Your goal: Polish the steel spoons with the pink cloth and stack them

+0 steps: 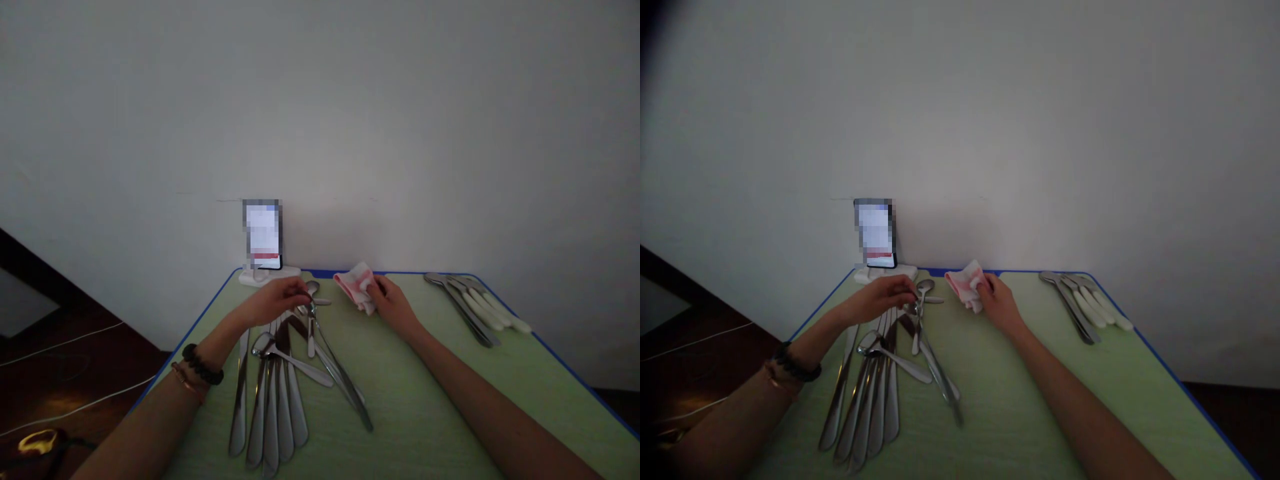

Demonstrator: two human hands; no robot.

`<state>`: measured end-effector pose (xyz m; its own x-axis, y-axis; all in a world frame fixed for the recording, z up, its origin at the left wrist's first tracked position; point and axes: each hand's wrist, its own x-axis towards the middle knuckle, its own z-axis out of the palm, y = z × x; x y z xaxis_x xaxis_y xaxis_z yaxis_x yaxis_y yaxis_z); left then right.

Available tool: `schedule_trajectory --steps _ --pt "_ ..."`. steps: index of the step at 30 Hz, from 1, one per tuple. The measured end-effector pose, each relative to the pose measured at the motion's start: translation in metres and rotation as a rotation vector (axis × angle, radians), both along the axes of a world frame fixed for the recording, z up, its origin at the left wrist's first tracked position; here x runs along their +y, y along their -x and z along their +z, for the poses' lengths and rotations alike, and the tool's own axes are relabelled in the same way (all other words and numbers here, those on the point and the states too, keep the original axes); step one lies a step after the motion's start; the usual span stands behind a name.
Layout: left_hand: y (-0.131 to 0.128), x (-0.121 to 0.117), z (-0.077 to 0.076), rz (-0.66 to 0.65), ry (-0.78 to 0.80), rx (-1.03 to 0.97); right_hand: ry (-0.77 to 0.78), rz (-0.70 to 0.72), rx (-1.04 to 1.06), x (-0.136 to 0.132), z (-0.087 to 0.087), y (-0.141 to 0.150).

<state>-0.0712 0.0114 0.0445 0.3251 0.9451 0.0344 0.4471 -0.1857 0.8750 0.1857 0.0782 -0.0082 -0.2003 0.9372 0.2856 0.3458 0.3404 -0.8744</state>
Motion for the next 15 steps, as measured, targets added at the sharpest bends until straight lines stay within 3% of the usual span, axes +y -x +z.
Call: schedule_trajectory --steps 4,7,9,12,15 --pt "-0.01 0.003 -0.003 0.213 0.005 -0.308 0.242 0.029 0.233 -0.005 0.004 0.004" --pt "-0.019 0.002 -0.005 0.304 0.011 -0.387 0.594 0.304 0.491 -0.015 0.012 0.006" --pt "-0.023 0.002 -0.004 0.364 -0.01 -0.354 0.74 0.498 0.609 -0.022 0.017 0.006" --pt "-0.026 0.001 -0.001 0.459 -0.078 -0.22 0.818 0.662 0.614 -0.028 0.02 0.007" --pt "-0.026 0.001 -0.001 0.525 -0.134 -0.134 0.814 0.641 0.55 -0.03 0.02 0.01"
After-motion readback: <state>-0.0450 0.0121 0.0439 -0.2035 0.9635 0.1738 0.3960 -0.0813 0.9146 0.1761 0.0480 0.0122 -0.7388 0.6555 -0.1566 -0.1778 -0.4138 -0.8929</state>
